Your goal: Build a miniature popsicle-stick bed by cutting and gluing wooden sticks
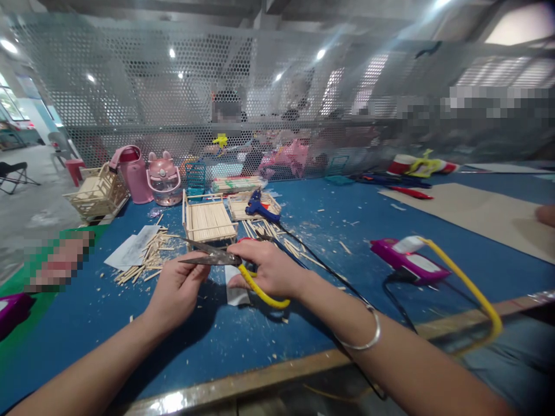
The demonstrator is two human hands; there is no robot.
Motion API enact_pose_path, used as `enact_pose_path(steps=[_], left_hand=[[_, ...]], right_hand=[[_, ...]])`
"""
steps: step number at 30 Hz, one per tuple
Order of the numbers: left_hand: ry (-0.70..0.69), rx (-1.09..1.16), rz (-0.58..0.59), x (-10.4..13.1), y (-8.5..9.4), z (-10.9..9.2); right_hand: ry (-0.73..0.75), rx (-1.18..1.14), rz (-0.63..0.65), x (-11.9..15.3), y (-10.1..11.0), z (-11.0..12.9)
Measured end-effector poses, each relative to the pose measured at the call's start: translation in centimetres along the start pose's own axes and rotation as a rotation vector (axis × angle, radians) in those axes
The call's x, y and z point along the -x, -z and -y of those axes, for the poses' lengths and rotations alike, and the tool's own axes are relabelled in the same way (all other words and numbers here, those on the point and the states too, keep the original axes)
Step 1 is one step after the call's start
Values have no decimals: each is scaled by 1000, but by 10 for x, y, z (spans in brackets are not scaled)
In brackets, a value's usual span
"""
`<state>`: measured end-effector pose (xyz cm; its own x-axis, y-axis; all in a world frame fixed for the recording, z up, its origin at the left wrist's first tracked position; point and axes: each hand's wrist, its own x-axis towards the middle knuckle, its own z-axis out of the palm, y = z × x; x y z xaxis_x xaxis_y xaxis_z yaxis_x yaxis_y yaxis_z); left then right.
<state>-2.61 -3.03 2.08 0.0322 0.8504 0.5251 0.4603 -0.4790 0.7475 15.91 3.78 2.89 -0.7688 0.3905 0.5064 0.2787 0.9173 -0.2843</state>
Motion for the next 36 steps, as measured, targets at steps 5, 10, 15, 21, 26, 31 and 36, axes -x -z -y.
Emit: enact_pose_path(steps=[5, 10, 15, 21, 26, 31, 36], left_hand=[[20, 12, 22, 1, 0, 2], [52, -8, 34, 3, -1, 2], [95, 19, 69, 3, -2, 1], [64, 93, 20, -1, 2, 2], [44, 43, 43, -2, 3, 2], [26, -5, 64, -1, 2, 3], [-18, -50, 57, -2, 2, 4]], right_hand=[[6, -31, 27, 1, 2, -3], [24, -80, 47, 0, 2, -5], [-69, -157, 24, -3, -2, -4], [-181, -173, -44, -3, -2, -5], [-108, -84, -15, -3, -3, -1], [-89, -87, -10, -3, -4, 2], [-101, -83, -1, -3, -3, 3]])
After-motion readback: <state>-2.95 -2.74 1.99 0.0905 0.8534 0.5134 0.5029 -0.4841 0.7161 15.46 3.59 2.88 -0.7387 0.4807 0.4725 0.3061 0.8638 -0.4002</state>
